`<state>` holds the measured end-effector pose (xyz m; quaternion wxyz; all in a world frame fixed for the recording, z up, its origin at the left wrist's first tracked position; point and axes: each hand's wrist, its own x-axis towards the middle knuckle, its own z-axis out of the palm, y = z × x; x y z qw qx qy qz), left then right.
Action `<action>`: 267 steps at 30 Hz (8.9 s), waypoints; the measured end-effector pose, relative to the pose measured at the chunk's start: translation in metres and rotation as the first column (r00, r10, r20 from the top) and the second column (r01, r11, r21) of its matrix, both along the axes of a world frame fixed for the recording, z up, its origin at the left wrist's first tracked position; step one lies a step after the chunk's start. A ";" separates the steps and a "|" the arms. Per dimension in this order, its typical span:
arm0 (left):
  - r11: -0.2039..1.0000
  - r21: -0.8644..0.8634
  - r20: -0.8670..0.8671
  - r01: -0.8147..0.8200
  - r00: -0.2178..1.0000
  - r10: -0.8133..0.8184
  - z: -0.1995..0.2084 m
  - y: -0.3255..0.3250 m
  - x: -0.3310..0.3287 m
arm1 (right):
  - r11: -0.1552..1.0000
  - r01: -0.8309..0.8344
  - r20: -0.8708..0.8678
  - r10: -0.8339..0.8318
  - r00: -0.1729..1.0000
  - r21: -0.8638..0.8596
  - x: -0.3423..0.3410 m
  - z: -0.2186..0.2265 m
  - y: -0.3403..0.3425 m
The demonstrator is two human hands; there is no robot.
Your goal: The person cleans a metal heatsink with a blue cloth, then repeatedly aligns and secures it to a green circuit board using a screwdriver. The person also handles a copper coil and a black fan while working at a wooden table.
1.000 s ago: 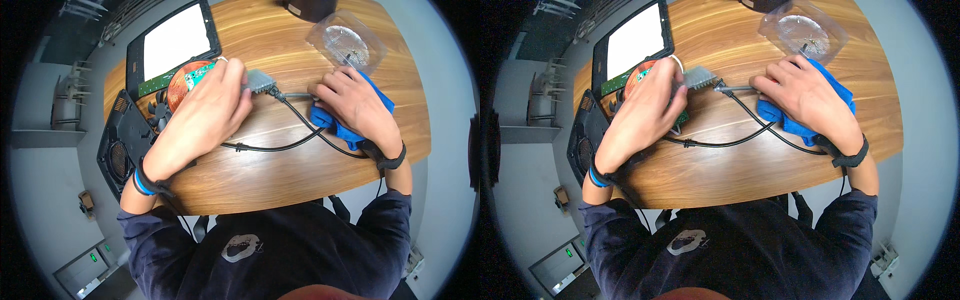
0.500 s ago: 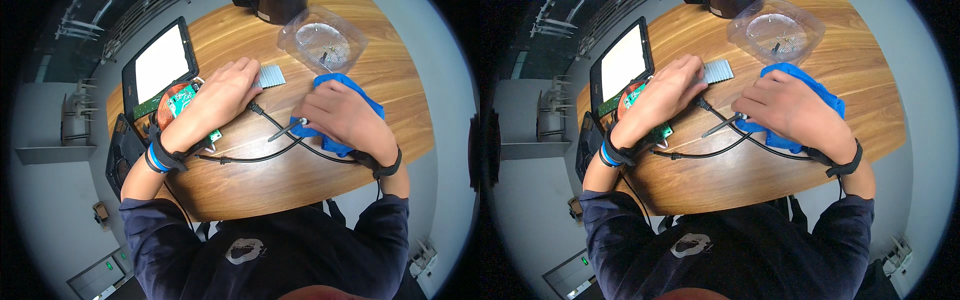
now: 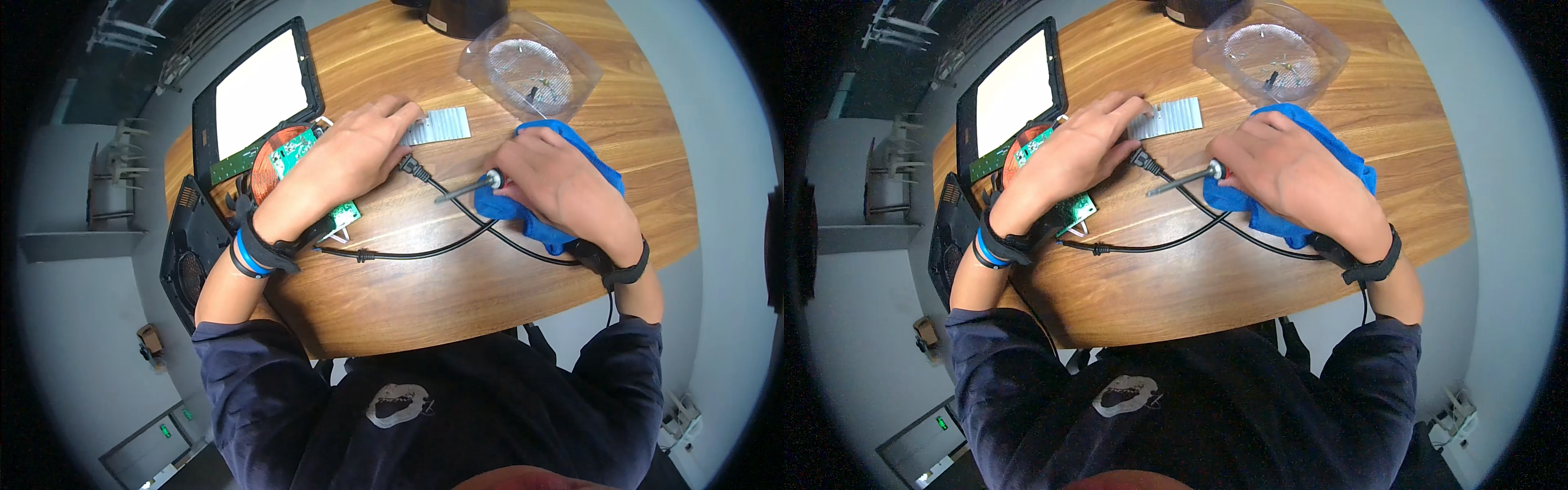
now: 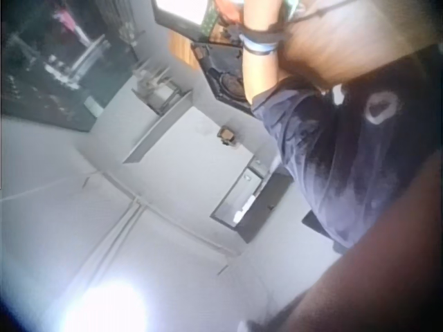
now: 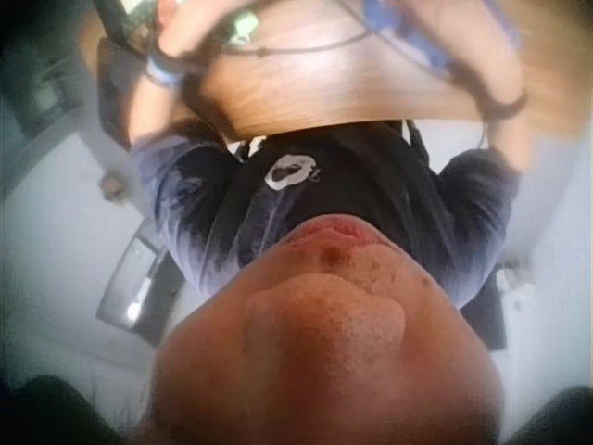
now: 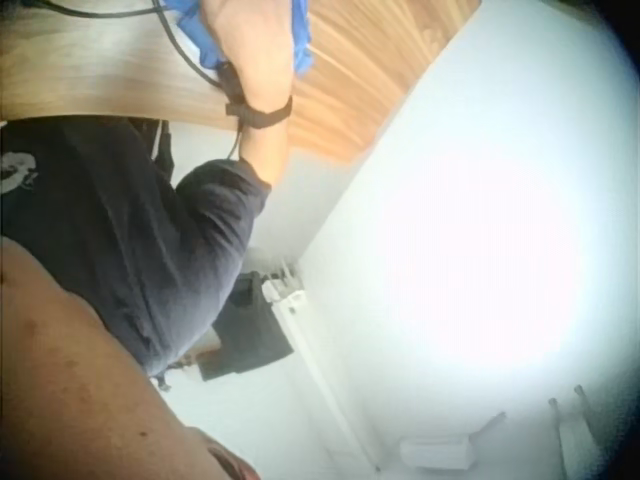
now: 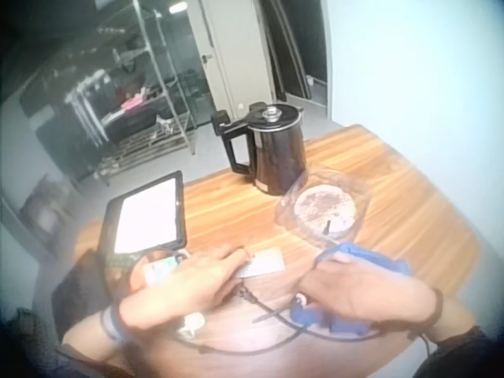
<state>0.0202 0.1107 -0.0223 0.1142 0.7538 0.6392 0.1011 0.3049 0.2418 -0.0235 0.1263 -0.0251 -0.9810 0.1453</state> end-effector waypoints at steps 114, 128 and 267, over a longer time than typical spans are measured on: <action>0.988 -0.127 -0.083 -0.087 0.994 0.077 0.015 -0.167 -0.062 | 0.897 0.277 0.303 -0.173 0.937 -0.344 -0.147 -0.023 -0.021; 0.987 -0.127 -0.100 -0.096 0.991 0.084 0.014 -0.167 -0.059 | 0.980 0.184 0.004 -0.185 0.983 0.071 -0.134 -0.030 0.012; 0.932 0.108 0.464 -0.345 0.847 0.260 0.033 -0.086 -0.080 | 0.905 0.425 -0.084 -0.423 0.902 0.008 -0.070 0.041 0.048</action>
